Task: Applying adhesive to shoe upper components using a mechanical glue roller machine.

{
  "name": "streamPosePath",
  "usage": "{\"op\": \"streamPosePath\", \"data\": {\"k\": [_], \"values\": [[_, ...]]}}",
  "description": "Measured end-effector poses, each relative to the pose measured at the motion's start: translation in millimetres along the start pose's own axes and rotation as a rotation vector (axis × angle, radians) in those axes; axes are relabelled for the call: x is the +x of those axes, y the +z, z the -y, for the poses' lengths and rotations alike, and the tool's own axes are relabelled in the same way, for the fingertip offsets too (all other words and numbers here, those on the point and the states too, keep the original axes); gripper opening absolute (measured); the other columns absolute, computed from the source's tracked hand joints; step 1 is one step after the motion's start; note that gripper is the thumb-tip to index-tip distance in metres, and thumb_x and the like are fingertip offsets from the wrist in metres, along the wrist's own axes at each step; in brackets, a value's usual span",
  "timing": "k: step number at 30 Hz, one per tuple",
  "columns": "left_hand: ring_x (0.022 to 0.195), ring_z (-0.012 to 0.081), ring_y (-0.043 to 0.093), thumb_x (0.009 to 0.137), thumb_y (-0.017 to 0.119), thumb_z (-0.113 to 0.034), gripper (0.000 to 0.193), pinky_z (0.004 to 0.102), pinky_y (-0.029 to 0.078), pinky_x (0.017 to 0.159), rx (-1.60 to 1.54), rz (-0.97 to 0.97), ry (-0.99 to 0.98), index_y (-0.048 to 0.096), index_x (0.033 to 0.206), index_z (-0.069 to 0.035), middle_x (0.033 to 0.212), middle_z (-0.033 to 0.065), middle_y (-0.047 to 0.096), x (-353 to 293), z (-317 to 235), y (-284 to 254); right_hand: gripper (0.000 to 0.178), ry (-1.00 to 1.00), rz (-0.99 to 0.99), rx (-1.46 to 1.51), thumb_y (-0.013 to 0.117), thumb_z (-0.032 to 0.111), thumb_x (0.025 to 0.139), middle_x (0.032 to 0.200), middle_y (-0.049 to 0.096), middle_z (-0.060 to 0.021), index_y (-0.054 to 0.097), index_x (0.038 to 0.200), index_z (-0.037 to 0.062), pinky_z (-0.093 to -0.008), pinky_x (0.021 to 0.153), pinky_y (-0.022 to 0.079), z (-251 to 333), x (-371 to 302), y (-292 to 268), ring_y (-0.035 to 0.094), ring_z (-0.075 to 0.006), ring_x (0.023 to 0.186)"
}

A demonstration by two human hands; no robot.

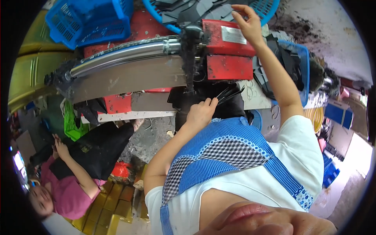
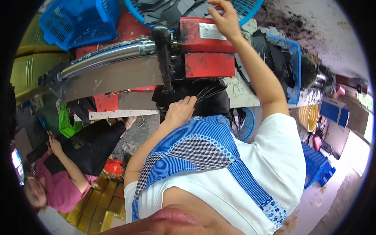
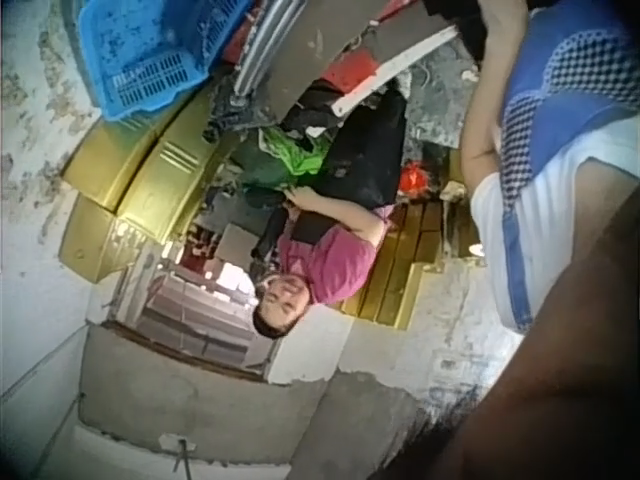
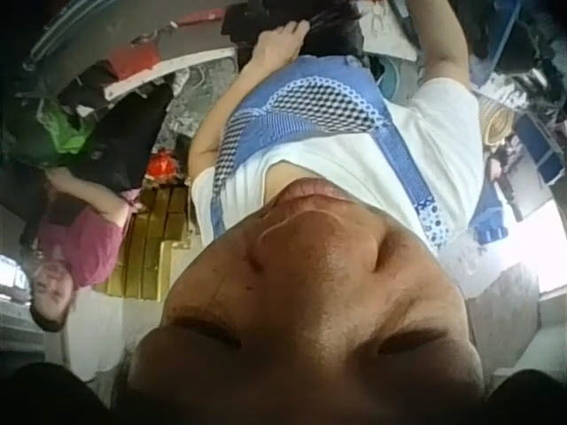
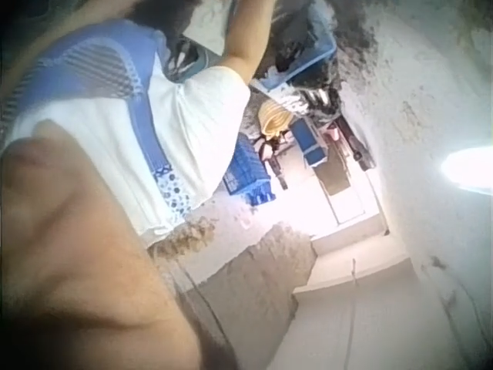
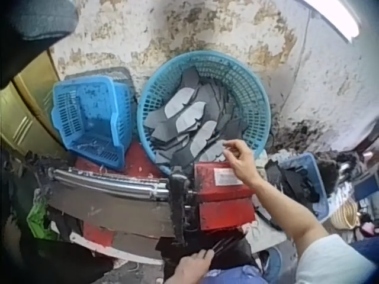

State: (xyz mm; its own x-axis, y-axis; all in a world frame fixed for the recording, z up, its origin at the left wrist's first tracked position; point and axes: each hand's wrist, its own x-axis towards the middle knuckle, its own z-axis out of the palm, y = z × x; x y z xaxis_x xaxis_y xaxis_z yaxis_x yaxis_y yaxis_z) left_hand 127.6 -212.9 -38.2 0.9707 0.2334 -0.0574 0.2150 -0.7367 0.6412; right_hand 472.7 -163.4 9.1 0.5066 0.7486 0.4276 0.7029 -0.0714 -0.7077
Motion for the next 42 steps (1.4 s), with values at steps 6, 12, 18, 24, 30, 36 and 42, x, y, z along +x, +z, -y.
{"op": "streamPosePath", "data": {"k": [6,12,18,24,30,36,42], "values": [[0.08,0.0253,0.066,0.079,0.07,-0.022,0.045,0.0375,0.053,0.062,0.053,-0.025,0.0,0.052,0.118,-0.009,0.091,0.0081,0.064,-2.3,-4.3,-0.6,0.018,0.273,-0.367,0.247,0.058,0.015,0.092,0.084,0.061,-0.0029,0.062,0.104,0.0024,-0.025,0.064,0.046,-12.8,-36.2,41.6,0.056,-0.0094,0.071],[0.087,0.024,0.068,0.081,0.071,-0.014,0.037,0.0339,0.052,0.073,-0.332,0.068,-0.133,0.058,0.115,-0.006,0.1,0.0137,0.068,-28.9,-4.1,-87.8,0.014,0.214,-0.498,0.137,0.056,0.011,0.088,0.066,0.057,-0.01,0.062,0.1,0.0062,-0.0317,0.056,0.044,-2.4,-45.5,46.3,0.057,-0.0172,0.059],[0.093,0.0167,0.063,0.081,0.074,-0.009,0.038,0.0288,0.049,0.085,-0.707,-0.045,-0.5,0.059,0.113,0.006,0.105,0.0096,0.066,-106.6,-14.0,-124.6,0.015,0.207,-0.539,0.093,0.05,0.012,0.092,0.055,0.052,-0.0107,0.062,0.1,0.0101,-0.0398,0.049,0.04,5.5,-50.2,37.1,0.056,-0.0271,0.051],[0.114,0.0207,0.05,0.087,0.071,-0.02,0.05,0.0337,0.036,0.101,-0.59,-0.37,-0.486,0.051,0.128,0.0,0.125,0.0125,0.055,-103.8,-26.7,-89.4,0.017,0.208,-0.572,0.093,0.054,0.016,0.091,0.056,0.054,-0.0113,0.061,0.106,0.0108,-0.0391,0.051,0.042,5.9,-41.2,48.6,0.059,-0.027,0.054],[0.109,0.0232,0.056,0.082,0.069,-0.012,0.054,0.034,0.041,0.098,-0.575,-0.672,-0.452,0.048,0.129,0.008,0.121,0.0156,0.059,-134.0,16.1,-115.7,0.022,0.087,-0.434,-0.089,0.048,0.008,0.09,0.096,0.057,-0.015,0.056,0.11,0.0047,-0.0366,0.082,0.045,-6.5,-40.8,53.9,0.056,-0.0268,0.085],[0.092,0.0107,0.06,0.087,0.068,-0.015,0.028,0.025,0.046,0.084,-1.011,-0.747,-0.804,0.064,0.11,0.002,0.102,0.0029,0.067,-180.9,76.7,-137.3,0.024,0.426,-0.195,0.391,0.048,0.018,0.1,0.064,0.056,-0.001,0.06,0.114,0.0037,-0.0223,0.049,0.039,-16.1,-22.0,6.2,0.048,-0.0074,0.052],[0.087,0.0096,0.062,0.089,0.068,-0.021,0.032,0.0245,0.049,0.08,-1.072,-0.598,-0.802,0.064,0.111,0.001,0.1,0.0028,0.067,-160.6,87.1,-170.2,0.026,-0.212,0.392,0.24,0.052,0.023,0.099,0.083,0.062,-0.002,0.062,0.112,0.0029,-0.0224,0.064,0.042,99.6,109.1,81.7,0.054,-0.0069,0.073]]}}
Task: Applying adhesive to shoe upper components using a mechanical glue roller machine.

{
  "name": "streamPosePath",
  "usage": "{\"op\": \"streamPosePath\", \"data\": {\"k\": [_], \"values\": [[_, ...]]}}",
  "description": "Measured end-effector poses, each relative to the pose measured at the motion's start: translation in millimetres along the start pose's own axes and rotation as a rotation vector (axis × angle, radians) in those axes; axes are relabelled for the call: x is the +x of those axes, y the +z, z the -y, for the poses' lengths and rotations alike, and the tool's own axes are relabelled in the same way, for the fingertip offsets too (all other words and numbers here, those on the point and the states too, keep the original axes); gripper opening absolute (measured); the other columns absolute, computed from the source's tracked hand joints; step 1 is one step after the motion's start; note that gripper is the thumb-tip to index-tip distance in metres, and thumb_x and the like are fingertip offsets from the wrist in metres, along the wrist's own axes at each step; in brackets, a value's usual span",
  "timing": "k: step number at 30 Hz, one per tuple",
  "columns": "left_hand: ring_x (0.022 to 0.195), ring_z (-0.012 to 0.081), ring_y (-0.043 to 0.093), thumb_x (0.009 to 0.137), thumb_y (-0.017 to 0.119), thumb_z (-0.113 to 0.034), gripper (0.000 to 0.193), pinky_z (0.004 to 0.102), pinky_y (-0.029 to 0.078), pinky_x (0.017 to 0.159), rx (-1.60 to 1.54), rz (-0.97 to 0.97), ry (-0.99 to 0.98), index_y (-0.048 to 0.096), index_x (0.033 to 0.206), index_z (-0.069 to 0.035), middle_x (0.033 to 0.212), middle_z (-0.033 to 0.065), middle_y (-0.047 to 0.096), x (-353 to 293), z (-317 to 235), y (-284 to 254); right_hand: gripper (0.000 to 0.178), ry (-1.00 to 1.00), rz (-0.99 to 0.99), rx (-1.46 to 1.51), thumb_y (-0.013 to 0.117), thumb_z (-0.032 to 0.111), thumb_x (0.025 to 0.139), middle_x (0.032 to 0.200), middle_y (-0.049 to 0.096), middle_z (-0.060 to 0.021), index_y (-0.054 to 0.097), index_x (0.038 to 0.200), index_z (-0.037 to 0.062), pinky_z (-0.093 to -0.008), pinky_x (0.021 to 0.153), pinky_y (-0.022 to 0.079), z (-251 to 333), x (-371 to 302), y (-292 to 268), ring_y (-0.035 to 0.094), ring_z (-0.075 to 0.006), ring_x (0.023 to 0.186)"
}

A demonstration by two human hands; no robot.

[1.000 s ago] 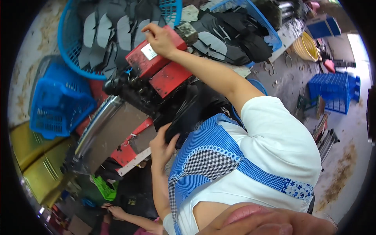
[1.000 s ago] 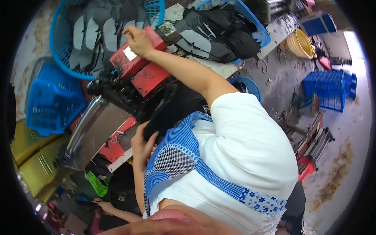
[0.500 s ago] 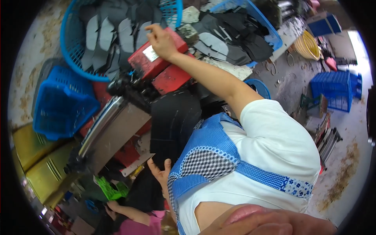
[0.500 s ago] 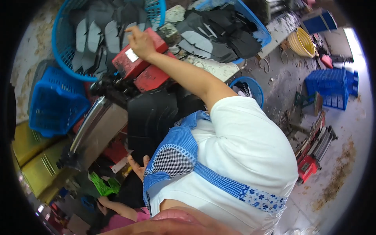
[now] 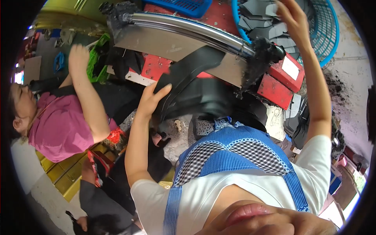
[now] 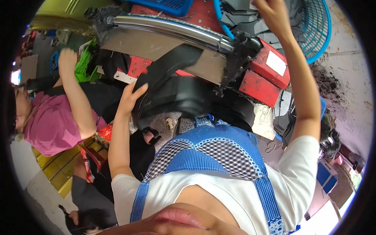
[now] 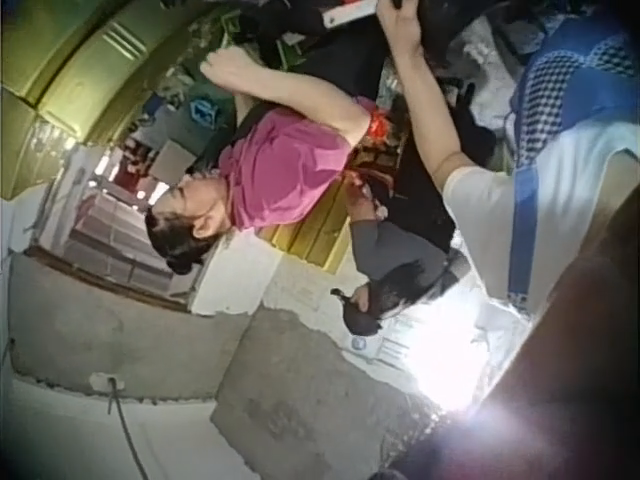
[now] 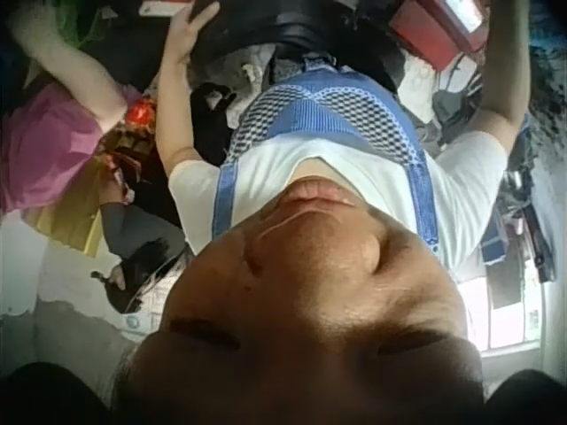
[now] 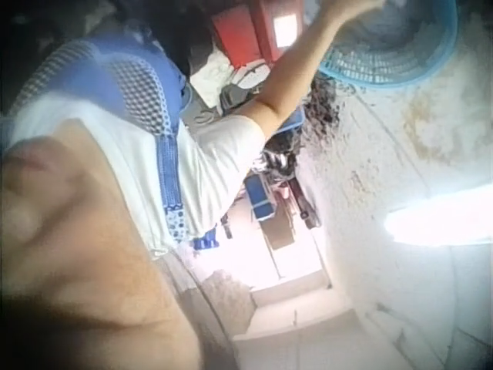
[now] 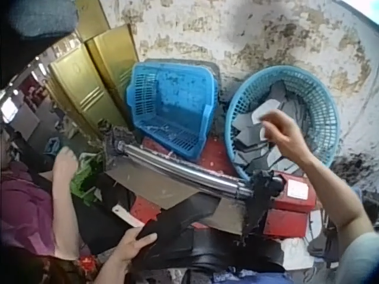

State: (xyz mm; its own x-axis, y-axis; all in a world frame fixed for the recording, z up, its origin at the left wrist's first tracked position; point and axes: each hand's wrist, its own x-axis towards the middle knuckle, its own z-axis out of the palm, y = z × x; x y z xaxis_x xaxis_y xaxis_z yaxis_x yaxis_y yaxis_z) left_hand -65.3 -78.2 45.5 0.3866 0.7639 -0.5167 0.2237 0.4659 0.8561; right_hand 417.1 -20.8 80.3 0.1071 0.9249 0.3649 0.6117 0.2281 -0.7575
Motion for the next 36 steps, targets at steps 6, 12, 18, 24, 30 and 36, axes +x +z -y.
{"op": "streamPosePath", "data": {"k": [6,12,18,24,30,36], "values": [[0.092,0.01,0.059,0.084,0.072,-0.026,0.045,0.0258,0.047,0.081,-0.215,0.031,0.098,0.059,0.119,-0.001,0.104,0.0035,0.064,25.6,1.0,8.5,0.053,0.181,1.179,-0.127,0.043,0.049,0.1,0.1,0.066,-0.009,0.063,0.117,0.0033,-0.0328,0.088,0.047,26.2,85.5,155.2,0.059,-0.0179,0.094],[0.099,0.0116,0.053,0.077,0.072,-0.007,0.035,0.0276,0.041,0.091,-0.275,0.062,0.103,0.056,0.108,-0.004,0.105,0.0029,0.058,-48.4,36.7,-12.8,0.028,-0.227,1.17,-0.205,0.067,0.026,0.083,0.09,0.064,-0.0126,0.064,0.097,0.0015,-0.035,0.079,0.047,-4.7,101.4,143.7,0.061,-0.0213,0.087],[0.1,0.0111,0.057,0.086,0.07,-0.013,0.038,0.0266,0.045,0.09,-0.278,-0.117,0.054,0.056,0.12,-0.002,0.111,0.0032,0.062,-56.0,34.5,4.8,0.018,-0.758,0.646,-0.622,0.069,0.014,0.07,0.092,0.058,-0.0089,0.056,0.081,0.0079,-0.0421,0.088,0.041,74.6,112.0,93.1,0.055,-0.0308,0.098],[0.1,0.0109,0.058,0.088,0.069,-0.015,0.039,0.0255,0.044,0.091,-0.228,-0.013,0.14,0.056,0.122,0.0,0.112,0.0036,0.063,-30.6,39.8,4.6,0.016,-1.067,0.318,-0.921,0.059,0.022,0.072,0.087,0.055,-0.0015,0.056,0.086,0.0152,-0.0382,0.085,0.041,68.4,76.2,-0.8,0.055,-0.0218,0.092],[0.097,0.0108,0.058,0.089,0.069,-0.018,0.038,0.0264,0.044,0.089,-0.163,-0.162,0.07,0.059,0.12,0.001,0.109,0.0033,0.065,-29.4,59.1,-12.2,0.031,-0.839,0.064,-1.107,0.06,0.014,0.072,0.112,0.057,-0.0087,0.062,0.103,0.0131,-0.0445,0.095,0.041,-106.5,20.1,-131.4,0.052,-0.028,0.108],[0.094,0.0093,0.056,0.091,0.064,-0.025,0.034,0.0243,0.043,0.085,0.073,-0.047,-0.004,0.064,0.111,0.002,0.104,0.0026,0.065,29.8,-9.5,10.1,0.022,-0.422,0.38,-0.546,0.064,0.013,0.085,0.105,0.063,-0.0138,0.061,0.105,0.0048,-0.0398,0.086,0.047,-48.1,62.9,41.9,0.059,-0.0309,0.103]]}}
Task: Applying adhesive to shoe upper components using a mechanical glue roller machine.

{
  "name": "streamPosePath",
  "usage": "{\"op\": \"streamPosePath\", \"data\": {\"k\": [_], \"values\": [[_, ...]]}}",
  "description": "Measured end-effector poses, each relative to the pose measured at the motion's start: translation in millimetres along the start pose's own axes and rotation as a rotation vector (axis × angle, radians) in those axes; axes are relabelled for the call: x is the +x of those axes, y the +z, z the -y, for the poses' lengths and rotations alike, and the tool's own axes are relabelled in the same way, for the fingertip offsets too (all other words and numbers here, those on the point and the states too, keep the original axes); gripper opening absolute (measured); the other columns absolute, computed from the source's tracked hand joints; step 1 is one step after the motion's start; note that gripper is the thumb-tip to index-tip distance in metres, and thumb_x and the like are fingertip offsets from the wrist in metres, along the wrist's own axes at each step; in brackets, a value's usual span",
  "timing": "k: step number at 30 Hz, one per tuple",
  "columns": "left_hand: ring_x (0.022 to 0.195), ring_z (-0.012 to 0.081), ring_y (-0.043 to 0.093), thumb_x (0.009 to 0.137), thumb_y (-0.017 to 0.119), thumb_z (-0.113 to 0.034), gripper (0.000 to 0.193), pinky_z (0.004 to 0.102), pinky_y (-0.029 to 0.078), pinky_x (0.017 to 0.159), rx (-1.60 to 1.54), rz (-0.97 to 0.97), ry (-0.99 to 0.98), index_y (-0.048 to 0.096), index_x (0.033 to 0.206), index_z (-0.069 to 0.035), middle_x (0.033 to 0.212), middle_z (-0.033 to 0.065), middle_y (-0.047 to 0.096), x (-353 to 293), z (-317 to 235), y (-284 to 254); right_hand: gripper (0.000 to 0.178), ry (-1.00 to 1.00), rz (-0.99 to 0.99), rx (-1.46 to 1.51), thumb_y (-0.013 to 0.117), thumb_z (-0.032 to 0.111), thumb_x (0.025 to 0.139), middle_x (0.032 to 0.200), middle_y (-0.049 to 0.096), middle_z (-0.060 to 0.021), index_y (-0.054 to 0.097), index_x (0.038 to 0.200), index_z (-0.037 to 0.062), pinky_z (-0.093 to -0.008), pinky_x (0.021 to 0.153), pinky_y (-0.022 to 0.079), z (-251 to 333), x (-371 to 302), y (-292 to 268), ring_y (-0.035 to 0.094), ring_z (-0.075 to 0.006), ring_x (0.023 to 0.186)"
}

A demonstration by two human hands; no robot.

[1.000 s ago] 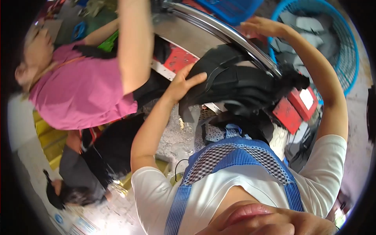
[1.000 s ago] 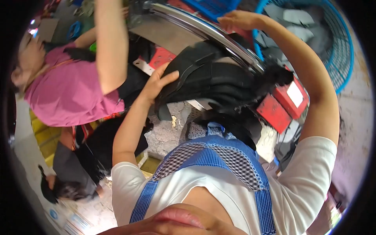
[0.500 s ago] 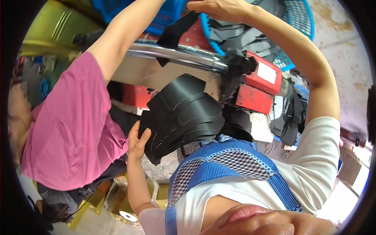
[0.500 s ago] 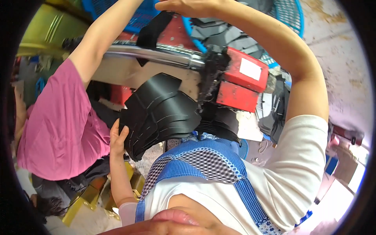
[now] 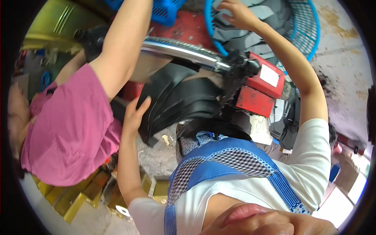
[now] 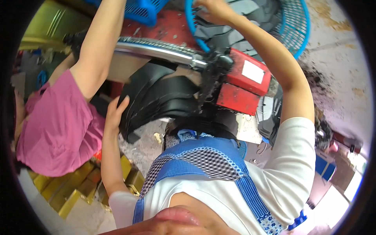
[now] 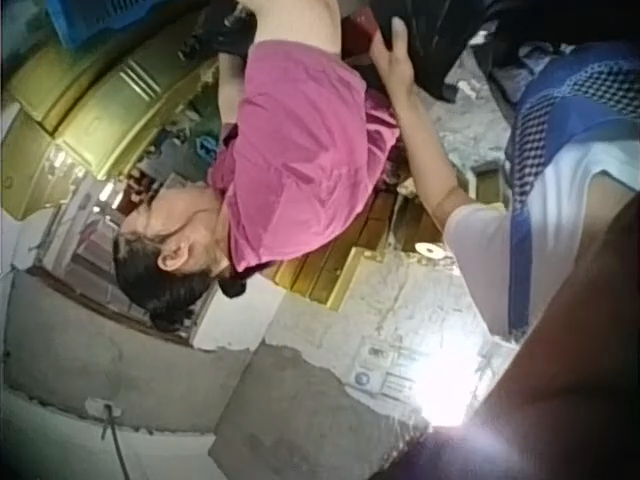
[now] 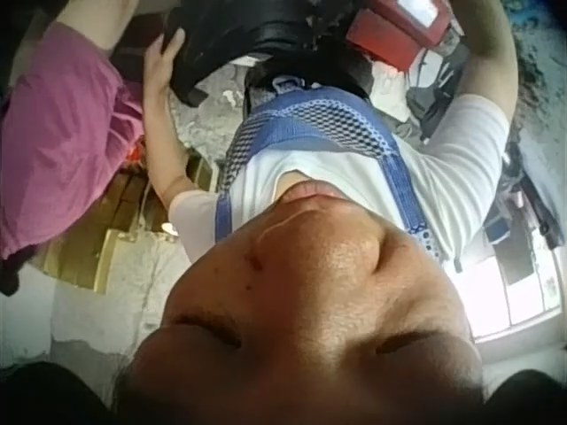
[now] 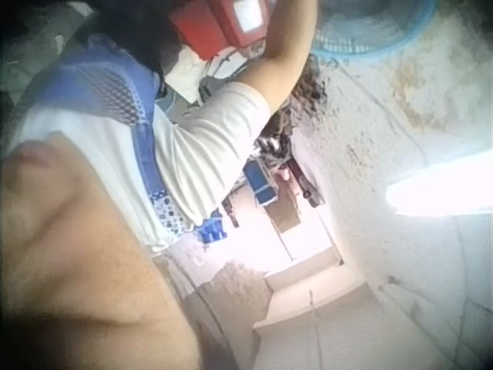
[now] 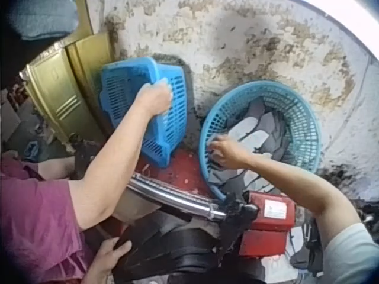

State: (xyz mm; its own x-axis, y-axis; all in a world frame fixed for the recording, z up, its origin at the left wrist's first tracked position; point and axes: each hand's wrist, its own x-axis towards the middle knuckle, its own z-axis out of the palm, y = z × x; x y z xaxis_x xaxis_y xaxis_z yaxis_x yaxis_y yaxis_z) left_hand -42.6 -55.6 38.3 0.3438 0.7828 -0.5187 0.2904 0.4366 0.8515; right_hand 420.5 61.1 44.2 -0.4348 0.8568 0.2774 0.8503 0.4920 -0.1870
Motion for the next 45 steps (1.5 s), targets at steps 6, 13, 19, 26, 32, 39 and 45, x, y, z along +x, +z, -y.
{"op": "streamPosePath", "data": {"k": [6,13,19,26,32,39,45], "values": [[0.098,0.0107,0.052,0.079,0.073,-0.024,0.042,0.0251,0.039,0.088,-0.084,0.113,0.128,0.053,0.108,-0.001,0.102,0.002,0.057,-47.6,14.2,-35.2,0.025,0.135,0.594,0.733,0.058,0.019,0.093,0.109,0.064,-0.0141,0.062,0.113,0.0043,-0.0374,0.084,0.048,96.1,87.2,58.7,0.06,-0.0261,0.097],[0.108,0.0152,0.052,0.076,0.08,-0.022,0.065,0.0278,0.039,0.095,-0.145,-0.159,0.025,0.046,0.127,0.002,0.115,0.0078,0.058,-94.8,48.0,-42.8,0.021,-0.294,0.36,-0.128,0.066,0.02,0.068,0.084,0.063,-0.0125,0.061,0.086,0.0108,-0.0437,0.078,0.046,86.2,106.2,-5.9,0.062,-0.0328,0.087],[0.098,0.0121,0.057,0.081,0.074,-0.019,0.044,0.027,0.043,0.09,-0.053,0.109,0.058,0.058,0.117,-0.001,0.106,0.0029,0.063,-57.3,5.1,-23.5,0.016,-0.548,-0.047,-0.268,0.063,0.02,0.072,0.089,0.055,-0.0032,0.054,0.082,0.0135,-0.0402,0.076,0.043,78.4,54.5,-77.5,0.056,-0.0248,0.089],[0.106,0.0174,0.059,0.08,0.071,-0.014,0.052,0.0298,0.043,0.096,-0.229,-0.036,-0.059,0.054,0.127,0.001,0.115,0.008,0.063,-60.6,22.9,-38.3,0.025,-0.278,-0.401,-0.384,0.063,0.015,0.072,0.1,0.056,-0.0084,0.061,0.098,0.0141,-0.0433,0.088,0.043,-77.1,-50.0,-126.0,0.054,-0.0283,0.102],[0.094,0.0124,0.061,0.086,0.068,-0.021,0.037,0.0243,0.046,0.085,-0.184,0.099,-0.158,0.063,0.114,0.002,0.105,0.0043,0.066,6.1,-13.3,-19.7,0.025,0.287,0.099,0.043,0.066,0.014,0.077,0.104,0.059,-0.0174,0.063,0.101,0.0084,-0.0461,0.082,0.048,-13.9,10.9,-32.5,0.058,-0.0384,0.098],[0.096,0.0103,0.059,0.076,0.077,-0.018,0.047,0.0254,0.045,0.088,-0.369,0.232,0.027,0.054,0.114,-0.004,0.104,0.0027,0.063,-46.4,27.7,-52.4,0.033,-0.052,0.75,0.53,0.058,0.028,0.092,0.104,0.064,-0.0143,0.062,0.111,0.0004,-0.036,0.09,0.045,89.0,101.0,83.6,0.059,-0.0254,0.098],[0.097,0.0106,0.059,0.082,0.073,-0.012,0.038,0.0248,0.045,0.089,-0.332,0.038,0.012,0.057,0.115,-0.002,0.106,0.0021,0.064,-68.3,24.6,-42.8,0.023,-0.178,0.438,0.026,0.068,0.017,0.075,0.099,0.061,-0.0117,0.059,0.094,0.0078,-0.0472,0.08,0.047,89.1,104.1,-4.5,0.059,-0.0355,0.095]]}}
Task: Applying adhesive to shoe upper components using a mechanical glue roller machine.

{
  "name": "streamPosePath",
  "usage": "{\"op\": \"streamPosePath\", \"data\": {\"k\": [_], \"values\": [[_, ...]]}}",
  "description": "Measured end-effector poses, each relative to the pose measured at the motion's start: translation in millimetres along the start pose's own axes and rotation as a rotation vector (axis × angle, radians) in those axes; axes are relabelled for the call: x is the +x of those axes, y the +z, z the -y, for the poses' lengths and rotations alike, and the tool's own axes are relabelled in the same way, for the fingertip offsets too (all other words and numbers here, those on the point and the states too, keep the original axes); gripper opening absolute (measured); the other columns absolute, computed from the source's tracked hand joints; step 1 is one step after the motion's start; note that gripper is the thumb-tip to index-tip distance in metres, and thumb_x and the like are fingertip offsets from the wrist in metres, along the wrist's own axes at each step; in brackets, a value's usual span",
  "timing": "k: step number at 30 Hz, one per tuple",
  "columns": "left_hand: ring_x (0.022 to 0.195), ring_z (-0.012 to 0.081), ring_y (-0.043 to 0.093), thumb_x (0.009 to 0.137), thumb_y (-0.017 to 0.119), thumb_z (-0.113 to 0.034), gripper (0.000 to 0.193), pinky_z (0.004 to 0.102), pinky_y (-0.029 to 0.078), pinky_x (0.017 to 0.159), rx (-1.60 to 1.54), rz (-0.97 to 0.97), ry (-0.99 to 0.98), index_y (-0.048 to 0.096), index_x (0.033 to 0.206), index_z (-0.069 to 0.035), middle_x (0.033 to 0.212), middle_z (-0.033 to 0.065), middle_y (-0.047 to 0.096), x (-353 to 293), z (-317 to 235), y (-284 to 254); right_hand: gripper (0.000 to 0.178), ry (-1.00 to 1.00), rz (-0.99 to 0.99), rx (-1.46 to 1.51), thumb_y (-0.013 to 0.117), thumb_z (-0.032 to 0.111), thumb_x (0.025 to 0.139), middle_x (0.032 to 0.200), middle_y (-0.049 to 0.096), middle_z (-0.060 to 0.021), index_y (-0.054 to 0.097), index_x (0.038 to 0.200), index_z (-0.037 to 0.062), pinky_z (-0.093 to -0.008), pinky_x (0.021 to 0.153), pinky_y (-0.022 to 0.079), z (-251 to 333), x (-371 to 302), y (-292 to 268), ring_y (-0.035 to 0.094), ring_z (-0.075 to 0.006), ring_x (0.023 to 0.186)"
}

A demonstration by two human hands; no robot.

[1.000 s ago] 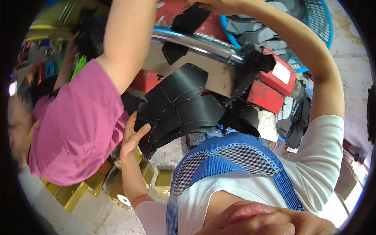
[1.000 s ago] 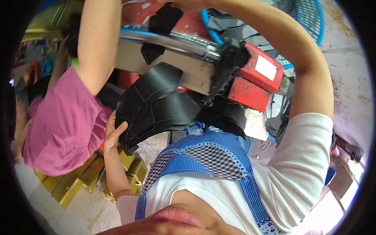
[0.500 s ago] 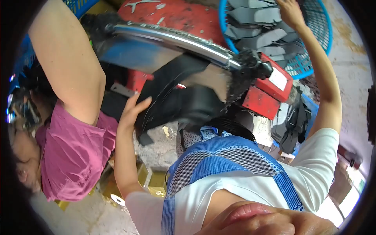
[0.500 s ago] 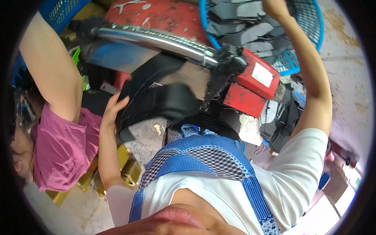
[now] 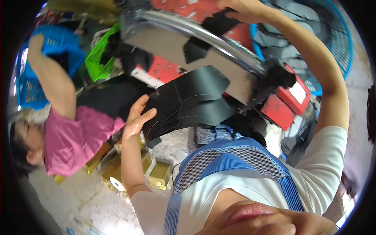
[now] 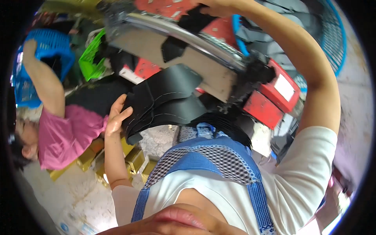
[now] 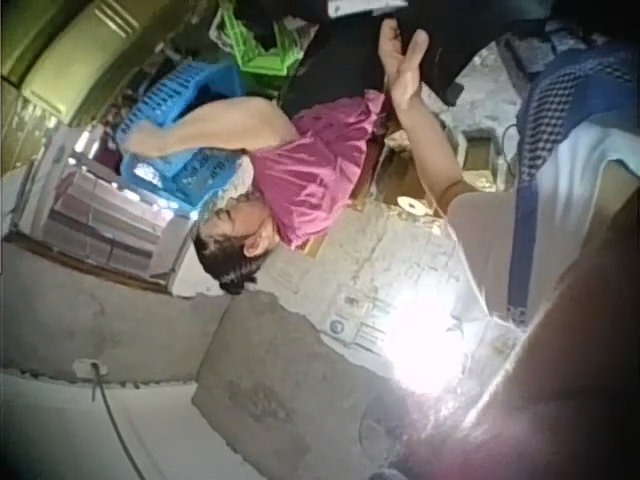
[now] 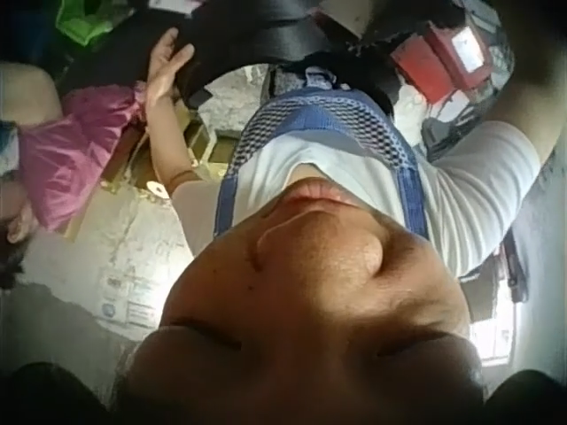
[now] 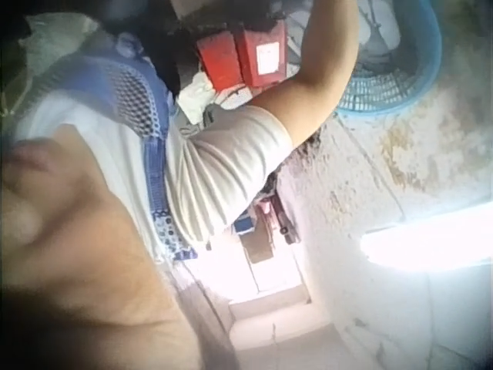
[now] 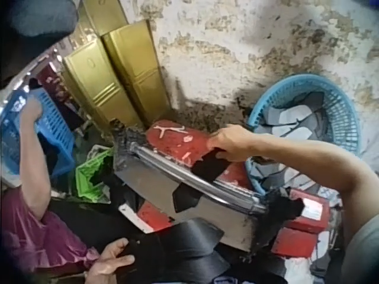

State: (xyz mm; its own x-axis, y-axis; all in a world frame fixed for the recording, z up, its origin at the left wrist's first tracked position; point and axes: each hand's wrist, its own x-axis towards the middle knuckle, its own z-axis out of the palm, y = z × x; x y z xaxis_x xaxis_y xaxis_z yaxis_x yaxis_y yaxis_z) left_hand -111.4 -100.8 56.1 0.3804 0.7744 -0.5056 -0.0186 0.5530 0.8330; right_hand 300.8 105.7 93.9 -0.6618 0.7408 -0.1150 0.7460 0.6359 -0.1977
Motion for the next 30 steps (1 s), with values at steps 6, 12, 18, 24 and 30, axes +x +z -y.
{"op": "streamPosePath", "data": {"k": [6,12,18,24,30], "values": [[0.099,0.0106,0.059,0.084,0.072,-0.014,0.037,0.0254,0.046,0.089,0.163,0.092,0.005,0.058,0.115,-0.001,0.108,0.0036,0.065,29.5,-11.9,13.1,0.019,-0.361,-0.517,-0.398,0.06,0.02,0.074,0.083,0.051,-0.004,0.055,0.09,0.0113,-0.0364,0.079,0.041,1.0,-58.0,-38.6,0.053,-0.0235,0.083],[0.097,0.0102,0.059,0.088,0.068,-0.018,0.037,0.024,0.045,0.088,0.168,0.051,-0.132,0.061,0.118,0.001,0.108,0.0041,0.065,38.6,-0.2,5.5,0.025,0.247,-0.339,-0.826,0.064,0.019,0.073,0.097,0.056,-0.0066,0.06,0.097,0.0146,-0.0433,0.09,0.042,-96.5,-195.7,-57.3,0.053,-0.0269,0.098],[0.087,0.0077,0.062,0.091,0.064,-0.022,0.034,0.022,0.048,0.079,0.08,0.063,-0.22,0.062,0.115,0.003,0.103,0.003,0.067,83.0,-23.7,33.6,0.028,0.137,-0.206,-0.075,0.063,0.013,0.074,0.091,0.06,-0.017,0.062,0.101,0.0033,-0.043,0.078,0.047,-79.4,-74.8,45.5,0.058,-0.0357,0.087],[0.101,0.0137,0.055,0.07,0.08,-0.018,0.053,0.0274,0.042,0.092,0.331,0.188,0.019,0.055,0.115,-0.002,0.108,0.0034,0.059,33.2,-33.3,1.0,0.026,-0.099,-0.042,0.382,0.06,0.021,0.088,0.096,0.067,-0.0174,0.064,0.102,0.0003,-0.04,0.079,0.049,-9.1,33.5,106.8,0.062,-0.0292,0.089],[0.095,0.0095,0.055,0.076,0.079,-0.019,0.044,0.024,0.043,0.087,0.131,0.082,-0.016,0.055,0.109,-0.003,0.101,0.0001,0.058,3.9,-16.9,-0.5,0.024,0.028,0.143,0.064,0.065,0.014,0.071,0.093,0.065,-0.016,0.065,0.093,0.0058,-0.0439,0.08,0.048,8.9,11.4,0.2,0.061,-0.0361,0.092]]}}
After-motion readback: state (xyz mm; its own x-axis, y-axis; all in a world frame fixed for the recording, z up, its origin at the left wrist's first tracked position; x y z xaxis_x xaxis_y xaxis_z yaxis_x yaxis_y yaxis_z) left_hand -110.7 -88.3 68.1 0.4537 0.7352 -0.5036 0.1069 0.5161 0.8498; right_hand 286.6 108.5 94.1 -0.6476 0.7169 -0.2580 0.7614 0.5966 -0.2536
